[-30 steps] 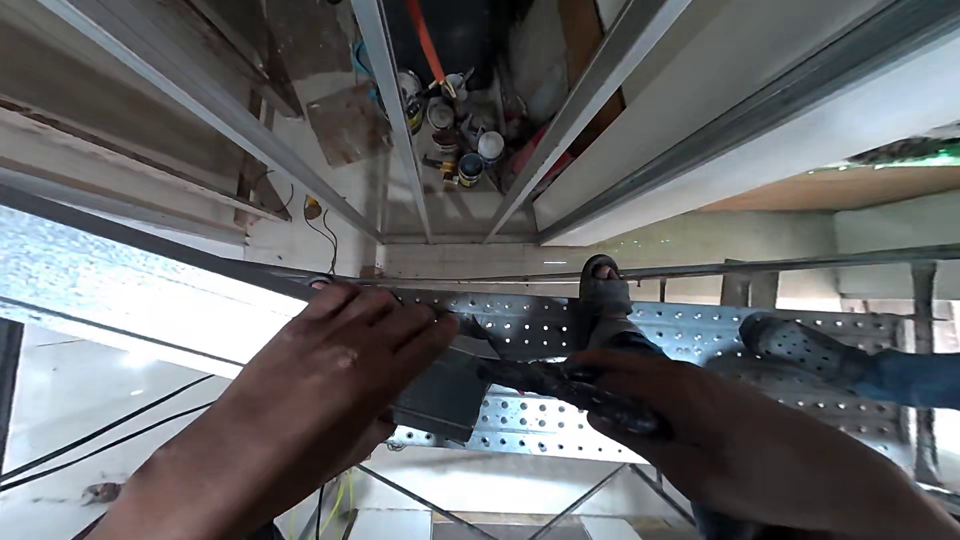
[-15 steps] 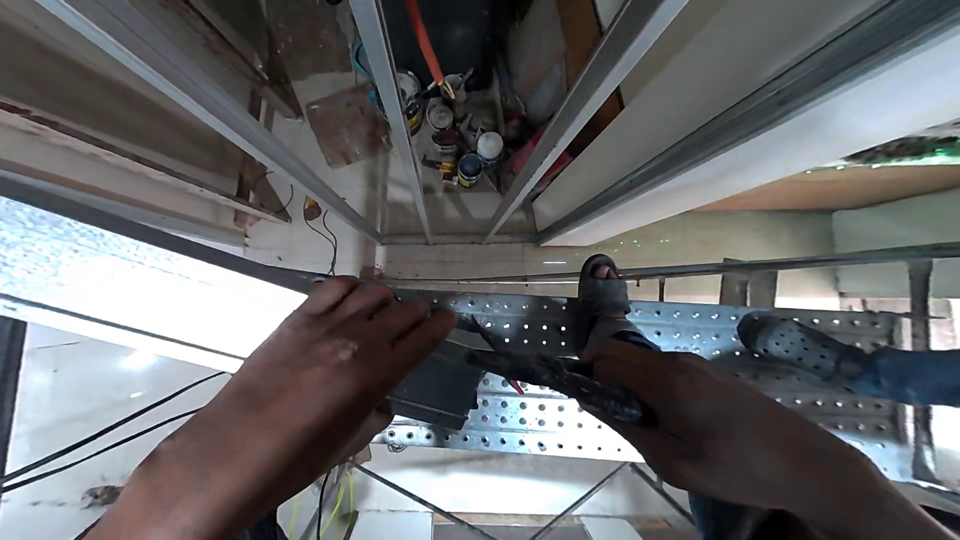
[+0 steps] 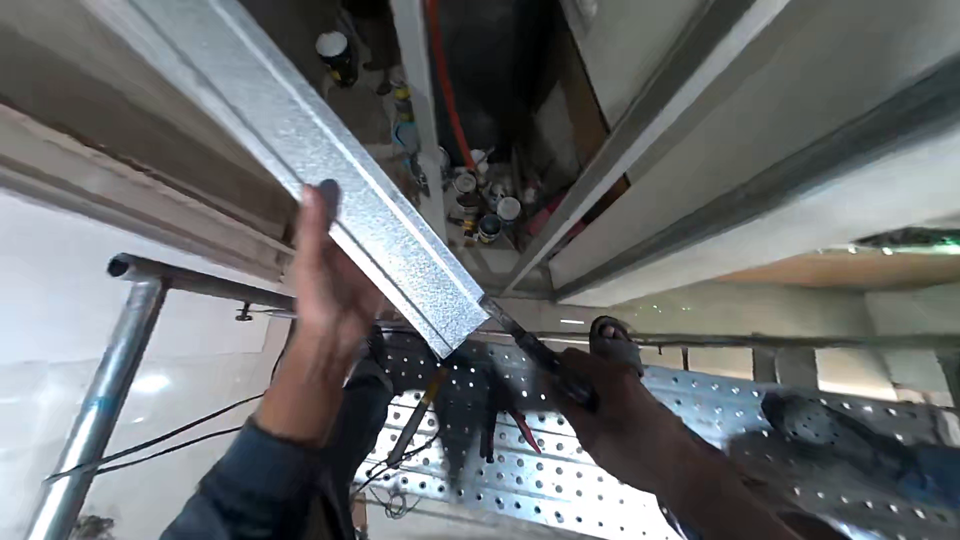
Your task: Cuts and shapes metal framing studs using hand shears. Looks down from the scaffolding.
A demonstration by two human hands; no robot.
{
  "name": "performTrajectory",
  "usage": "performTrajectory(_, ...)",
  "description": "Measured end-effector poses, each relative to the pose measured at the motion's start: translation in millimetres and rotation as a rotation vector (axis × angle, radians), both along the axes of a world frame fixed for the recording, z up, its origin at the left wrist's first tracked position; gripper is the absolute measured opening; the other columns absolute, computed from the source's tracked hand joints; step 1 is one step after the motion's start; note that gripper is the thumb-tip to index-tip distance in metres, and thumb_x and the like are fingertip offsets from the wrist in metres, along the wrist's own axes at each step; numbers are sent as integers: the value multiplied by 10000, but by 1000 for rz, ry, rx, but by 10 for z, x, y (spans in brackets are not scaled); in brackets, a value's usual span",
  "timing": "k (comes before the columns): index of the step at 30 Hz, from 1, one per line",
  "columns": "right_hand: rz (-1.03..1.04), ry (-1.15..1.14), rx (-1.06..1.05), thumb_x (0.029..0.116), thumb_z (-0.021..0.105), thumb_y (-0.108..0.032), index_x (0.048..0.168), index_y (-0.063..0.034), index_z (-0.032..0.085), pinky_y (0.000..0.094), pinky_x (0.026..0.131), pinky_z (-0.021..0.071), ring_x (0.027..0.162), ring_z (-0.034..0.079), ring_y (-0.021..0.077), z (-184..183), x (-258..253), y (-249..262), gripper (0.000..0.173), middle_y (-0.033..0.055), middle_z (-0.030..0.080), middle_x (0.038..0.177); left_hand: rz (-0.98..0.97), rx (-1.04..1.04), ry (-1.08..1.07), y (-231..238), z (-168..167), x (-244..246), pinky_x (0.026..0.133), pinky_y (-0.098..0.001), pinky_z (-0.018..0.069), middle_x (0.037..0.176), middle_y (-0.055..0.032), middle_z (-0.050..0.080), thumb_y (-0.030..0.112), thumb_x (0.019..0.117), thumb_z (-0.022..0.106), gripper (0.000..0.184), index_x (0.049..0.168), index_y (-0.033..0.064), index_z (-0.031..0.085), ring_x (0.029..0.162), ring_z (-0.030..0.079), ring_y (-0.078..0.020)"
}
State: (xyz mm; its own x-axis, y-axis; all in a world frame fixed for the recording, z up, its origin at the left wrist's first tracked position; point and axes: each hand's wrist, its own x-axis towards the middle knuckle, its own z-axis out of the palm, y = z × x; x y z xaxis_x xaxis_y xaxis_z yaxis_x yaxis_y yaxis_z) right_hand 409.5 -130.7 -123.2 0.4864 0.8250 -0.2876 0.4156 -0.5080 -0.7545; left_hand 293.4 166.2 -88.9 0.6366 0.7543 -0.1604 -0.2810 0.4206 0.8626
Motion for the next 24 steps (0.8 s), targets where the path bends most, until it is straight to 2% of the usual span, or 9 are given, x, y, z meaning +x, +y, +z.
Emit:
performTrajectory(1,-19,19,-14,976,571,-432,975,-193,675,267,587,538,659,593,36,9,-48,66,261,-72,614,788,-30,-51,-96,17,-57,79,972,-560,560,1317,-123,639,537,1041,466,544,1450,177,463,1194,645,-304)
performTrajectory(3,-43,62,-19,978,576,-439,946,-183,666,269,555,516,616,572,49,-3,-99,151,273,-67,593,738,12,-80,-108,45,-126,192,933,-595,574,1277,-226,650,362,1046,556,495,1442,76,472,1143,668,-391)
performTrajectory(6,-51,200,29,992,594,-410,1040,-172,704,253,563,550,645,626,51,-32,-109,175,267,-62,673,799,130,-60,-4,60,-143,273,893,-542,611,1184,-224,694,211,1003,657,464,1406,34,509,1046,713,-359)
performTrajectory(9,-59,284,17,998,596,-430,1136,-174,719,254,571,546,659,638,62,-3,-89,184,316,-51,724,882,175,-63,7,42,-139,306,877,-518,621,1143,-204,707,189,979,694,468,1389,32,533,1010,724,-327)
performTrajectory(15,-12,297,-31,1001,577,-429,1127,-172,727,275,671,571,765,671,54,4,-161,173,323,-55,738,935,221,-2,3,7,-92,367,853,-481,634,1128,-181,714,186,964,719,465,1373,44,548,988,731,-298)
performTrajectory(21,-39,294,-60,994,587,-429,1132,-166,721,252,556,552,647,643,53,21,-135,174,326,-55,722,875,271,20,-7,-25,-97,440,821,-462,641,1071,-182,726,161,955,728,414,1313,9,587,933,740,-288)
performTrajectory(22,-33,311,-52,995,589,-426,1132,-161,724,256,564,554,657,647,59,25,-116,165,327,-51,729,891,275,13,2,-31,-96,451,815,-455,642,1062,-180,728,164,952,732,409,1303,9,592,925,741,-282)
performTrajectory(24,-21,347,-38,990,596,-427,1126,-159,727,280,657,574,775,689,77,18,-74,138,328,-41,756,973,269,-5,34,-45,-80,456,814,-447,643,1061,-172,731,184,954,732,418,1310,18,587,929,742,-275)
